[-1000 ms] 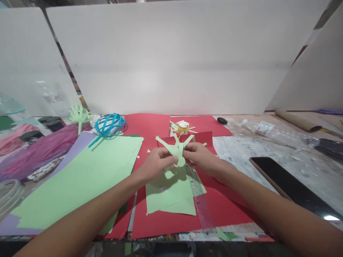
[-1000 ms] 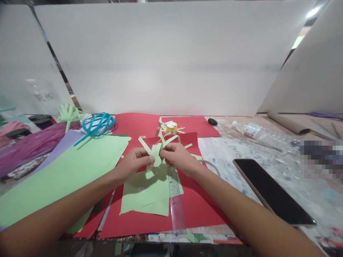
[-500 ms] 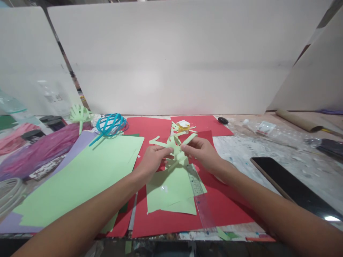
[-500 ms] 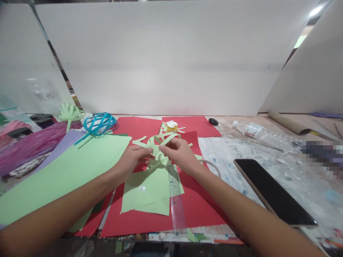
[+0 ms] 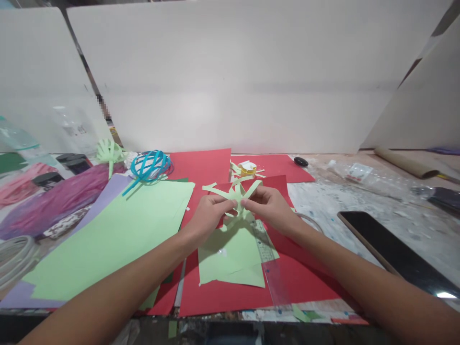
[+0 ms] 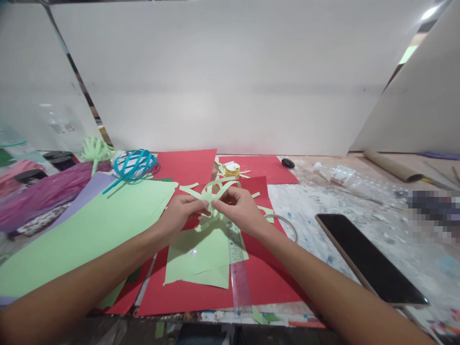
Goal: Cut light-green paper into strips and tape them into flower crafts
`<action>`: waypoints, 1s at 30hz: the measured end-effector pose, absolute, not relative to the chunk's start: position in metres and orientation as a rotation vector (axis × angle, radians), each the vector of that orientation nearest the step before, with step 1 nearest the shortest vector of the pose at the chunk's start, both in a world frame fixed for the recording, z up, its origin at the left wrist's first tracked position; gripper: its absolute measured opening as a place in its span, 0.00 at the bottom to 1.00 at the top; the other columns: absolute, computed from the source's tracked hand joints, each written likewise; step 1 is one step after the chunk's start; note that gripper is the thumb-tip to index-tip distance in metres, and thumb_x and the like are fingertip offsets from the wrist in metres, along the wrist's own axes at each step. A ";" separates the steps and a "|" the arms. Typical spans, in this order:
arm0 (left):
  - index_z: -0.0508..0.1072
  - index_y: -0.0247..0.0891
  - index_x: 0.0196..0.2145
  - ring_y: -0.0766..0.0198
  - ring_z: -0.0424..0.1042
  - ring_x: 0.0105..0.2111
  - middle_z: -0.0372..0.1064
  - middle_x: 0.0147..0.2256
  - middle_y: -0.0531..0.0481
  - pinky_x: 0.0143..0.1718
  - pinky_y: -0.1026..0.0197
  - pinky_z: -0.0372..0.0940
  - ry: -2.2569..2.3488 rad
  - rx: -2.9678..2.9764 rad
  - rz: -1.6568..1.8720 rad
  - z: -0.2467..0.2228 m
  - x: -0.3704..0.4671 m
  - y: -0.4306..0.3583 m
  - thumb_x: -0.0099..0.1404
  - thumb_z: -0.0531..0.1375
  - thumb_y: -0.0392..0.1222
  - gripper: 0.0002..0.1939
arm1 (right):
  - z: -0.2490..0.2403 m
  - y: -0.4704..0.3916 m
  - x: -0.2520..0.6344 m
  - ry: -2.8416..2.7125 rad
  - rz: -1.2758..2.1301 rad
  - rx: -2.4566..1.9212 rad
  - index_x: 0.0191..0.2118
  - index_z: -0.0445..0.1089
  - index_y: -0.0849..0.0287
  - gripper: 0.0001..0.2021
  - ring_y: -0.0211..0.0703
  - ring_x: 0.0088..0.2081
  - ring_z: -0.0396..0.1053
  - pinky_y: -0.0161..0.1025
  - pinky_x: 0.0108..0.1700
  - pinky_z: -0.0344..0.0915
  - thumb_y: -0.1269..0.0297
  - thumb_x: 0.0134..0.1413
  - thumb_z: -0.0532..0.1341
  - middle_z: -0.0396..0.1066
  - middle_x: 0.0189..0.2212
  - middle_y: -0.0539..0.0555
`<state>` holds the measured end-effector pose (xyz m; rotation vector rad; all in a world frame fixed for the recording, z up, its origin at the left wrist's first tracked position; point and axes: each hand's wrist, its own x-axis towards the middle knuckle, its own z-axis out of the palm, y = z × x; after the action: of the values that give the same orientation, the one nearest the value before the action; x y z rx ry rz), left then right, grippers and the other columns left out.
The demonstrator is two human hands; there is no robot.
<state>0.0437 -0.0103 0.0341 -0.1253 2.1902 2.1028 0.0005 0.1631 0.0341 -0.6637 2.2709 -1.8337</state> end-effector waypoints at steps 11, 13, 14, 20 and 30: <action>0.76 0.34 0.23 0.65 0.67 0.24 0.72 0.26 0.46 0.24 0.64 0.60 2.303 -0.080 2.001 0.034 0.044 -0.013 0.56 0.62 0.49 0.14 | 0.032 0.163 0.000 2.284 -1.799 -0.665 0.34 0.74 0.58 0.10 0.45 0.31 0.70 0.41 0.31 0.66 0.58 0.47 0.66 0.73 0.27 0.54; 0.76 0.34 0.22 0.65 0.67 0.24 0.72 0.25 0.46 0.24 0.64 0.61 2.332 -0.069 1.994 0.035 0.044 -0.013 0.56 0.62 0.48 0.14 | 0.033 0.163 0.001 2.278 -1.794 -0.660 0.34 0.74 0.58 0.10 0.46 0.31 0.70 0.42 0.31 0.66 0.59 0.47 0.65 0.73 0.27 0.54; 0.76 0.34 0.22 0.65 0.66 0.24 0.71 0.24 0.47 0.25 0.63 0.61 2.344 -0.061 1.993 0.035 0.045 -0.012 0.56 0.62 0.48 0.14 | 0.033 0.163 0.001 2.272 -1.792 -0.659 0.34 0.75 0.58 0.09 0.46 0.31 0.70 0.42 0.31 0.66 0.59 0.47 0.66 0.72 0.26 0.54; 0.76 0.35 0.21 0.66 0.65 0.23 0.68 0.22 0.49 0.25 0.63 0.60 2.366 -0.074 1.980 0.032 0.044 -0.012 0.55 0.62 0.48 0.14 | 0.034 0.164 0.001 2.232 -1.795 -0.675 0.33 0.75 0.58 0.10 0.47 0.31 0.70 0.41 0.30 0.65 0.58 0.47 0.66 0.72 0.24 0.54; 0.72 0.36 0.19 0.67 0.62 0.19 0.64 0.18 0.51 0.21 0.64 0.56 2.406 -0.022 1.928 0.042 0.051 -0.009 0.56 0.60 0.45 0.13 | 0.031 0.164 0.000 2.377 -1.667 -0.697 0.35 0.73 0.60 0.10 0.43 0.29 0.69 0.39 0.27 0.63 0.59 0.50 0.64 0.73 0.30 0.56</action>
<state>0.0506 -0.0092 0.0417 -0.0217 2.4058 1.9276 -0.0002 0.1639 0.0307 -0.6970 2.3765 -1.6670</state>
